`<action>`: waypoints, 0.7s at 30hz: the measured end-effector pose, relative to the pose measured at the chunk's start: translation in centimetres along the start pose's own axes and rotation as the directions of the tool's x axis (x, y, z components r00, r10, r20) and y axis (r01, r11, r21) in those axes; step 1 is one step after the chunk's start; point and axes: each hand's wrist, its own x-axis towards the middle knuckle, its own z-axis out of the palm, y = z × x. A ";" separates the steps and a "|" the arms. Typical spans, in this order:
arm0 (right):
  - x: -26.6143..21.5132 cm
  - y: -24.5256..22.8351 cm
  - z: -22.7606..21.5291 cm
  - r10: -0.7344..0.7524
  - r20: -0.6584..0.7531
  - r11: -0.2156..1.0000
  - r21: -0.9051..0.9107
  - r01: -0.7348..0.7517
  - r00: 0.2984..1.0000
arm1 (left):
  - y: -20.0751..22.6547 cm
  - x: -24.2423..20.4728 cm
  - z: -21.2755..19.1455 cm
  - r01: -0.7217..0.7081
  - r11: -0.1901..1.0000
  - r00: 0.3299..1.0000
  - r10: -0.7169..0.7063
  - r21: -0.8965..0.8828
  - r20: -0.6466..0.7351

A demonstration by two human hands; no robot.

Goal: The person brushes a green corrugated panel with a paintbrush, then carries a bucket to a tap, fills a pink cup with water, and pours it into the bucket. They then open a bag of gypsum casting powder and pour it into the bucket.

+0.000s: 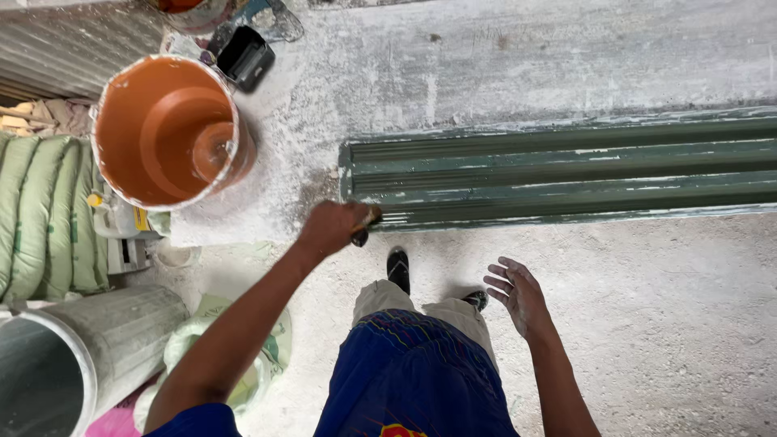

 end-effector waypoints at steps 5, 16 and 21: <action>-0.1 0.3 2.0 0.019 -0.025 0.999 0.033 -0.018 1.000 | 0.1 -0.7 -1.0 -0.061 0.997 0.991 0.066 0.045 -0.116; -1.7 -1.1 0.7 0.060 -0.185 0.998 0.031 -0.055 0.981 | -1.1 -1.4 2.7 -0.221 0.973 0.942 0.230 0.062 -0.245; -1.7 -2.0 -0.8 0.083 -0.249 0.994 0.083 -0.064 0.965 | 1.2 3.2 7.7 -0.365 0.929 0.883 0.365 0.057 -0.295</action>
